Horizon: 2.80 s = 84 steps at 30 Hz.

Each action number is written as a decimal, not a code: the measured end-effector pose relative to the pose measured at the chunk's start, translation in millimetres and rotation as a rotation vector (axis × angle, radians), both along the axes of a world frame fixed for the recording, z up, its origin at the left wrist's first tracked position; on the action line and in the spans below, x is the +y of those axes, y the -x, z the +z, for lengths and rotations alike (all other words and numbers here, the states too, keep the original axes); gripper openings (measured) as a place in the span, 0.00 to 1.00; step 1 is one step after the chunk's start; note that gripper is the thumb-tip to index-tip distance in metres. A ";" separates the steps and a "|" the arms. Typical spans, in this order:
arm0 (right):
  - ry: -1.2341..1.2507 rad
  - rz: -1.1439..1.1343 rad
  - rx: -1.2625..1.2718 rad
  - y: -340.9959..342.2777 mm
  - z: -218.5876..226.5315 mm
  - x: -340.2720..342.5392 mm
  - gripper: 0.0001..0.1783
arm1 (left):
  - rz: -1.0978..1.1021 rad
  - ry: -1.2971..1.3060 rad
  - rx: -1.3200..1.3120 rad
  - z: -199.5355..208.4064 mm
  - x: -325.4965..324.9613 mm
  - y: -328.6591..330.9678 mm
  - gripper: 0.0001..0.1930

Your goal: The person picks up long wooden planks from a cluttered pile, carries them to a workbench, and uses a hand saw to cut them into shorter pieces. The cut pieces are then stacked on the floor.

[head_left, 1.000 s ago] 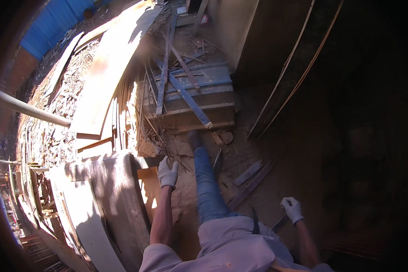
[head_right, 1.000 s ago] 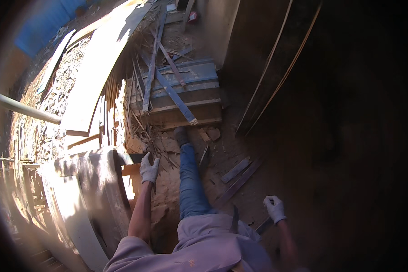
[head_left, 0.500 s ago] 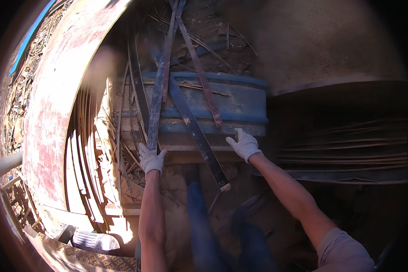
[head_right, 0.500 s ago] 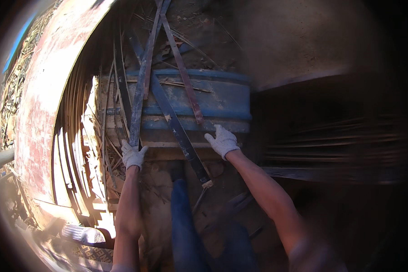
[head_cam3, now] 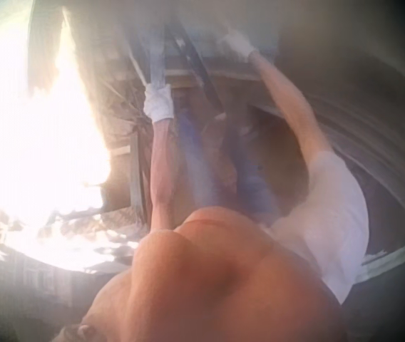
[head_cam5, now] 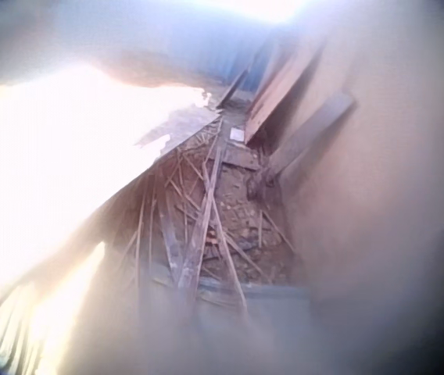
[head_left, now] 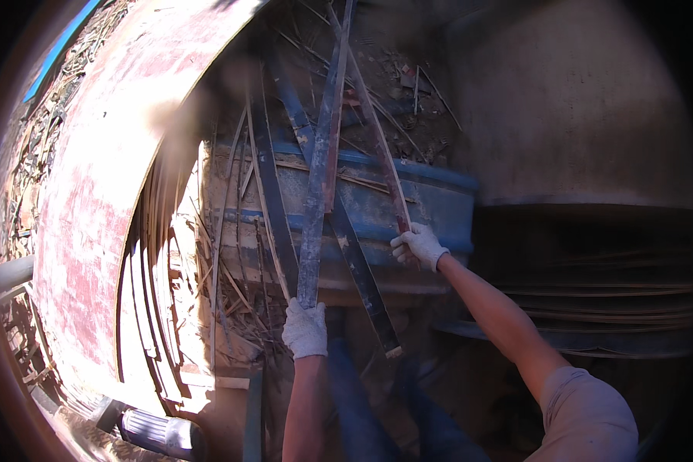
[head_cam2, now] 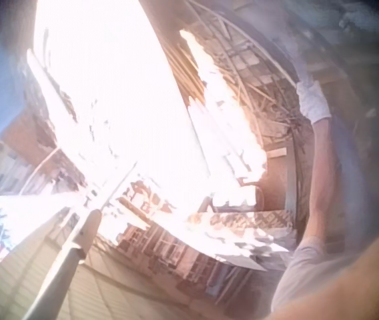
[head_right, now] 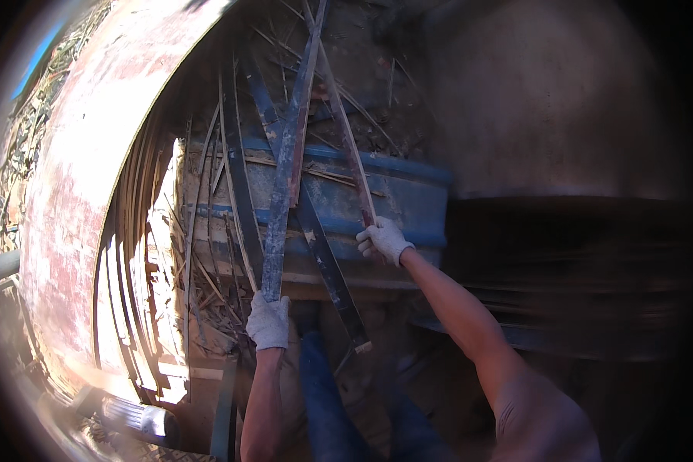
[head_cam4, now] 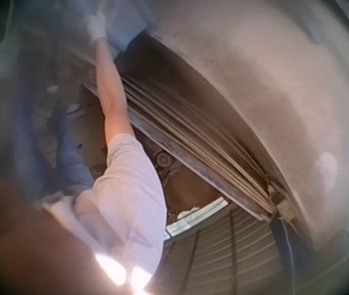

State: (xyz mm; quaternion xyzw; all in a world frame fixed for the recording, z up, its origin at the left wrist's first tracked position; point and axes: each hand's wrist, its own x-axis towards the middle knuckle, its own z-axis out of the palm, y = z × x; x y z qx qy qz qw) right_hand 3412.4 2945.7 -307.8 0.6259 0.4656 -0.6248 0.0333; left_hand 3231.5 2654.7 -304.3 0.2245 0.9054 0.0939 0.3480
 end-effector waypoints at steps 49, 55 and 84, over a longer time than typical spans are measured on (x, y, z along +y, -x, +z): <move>-0.280 0.387 -0.853 -389.5 383.1 -319.1 0.22 | 1.092 -1.047 -1.478 187.0 179.8 -91.0 0.42; -0.443 0.712 -0.748 -534.0 400.5 -333.7 0.26 | 1.244 -1.038 -1.212 278.9 82.8 -200.6 0.29; -0.519 1.760 0.445 -432.3 425.9 -664.9 0.28 | 1.712 -1.769 0.026 391.3 -610.9 -558.8 0.14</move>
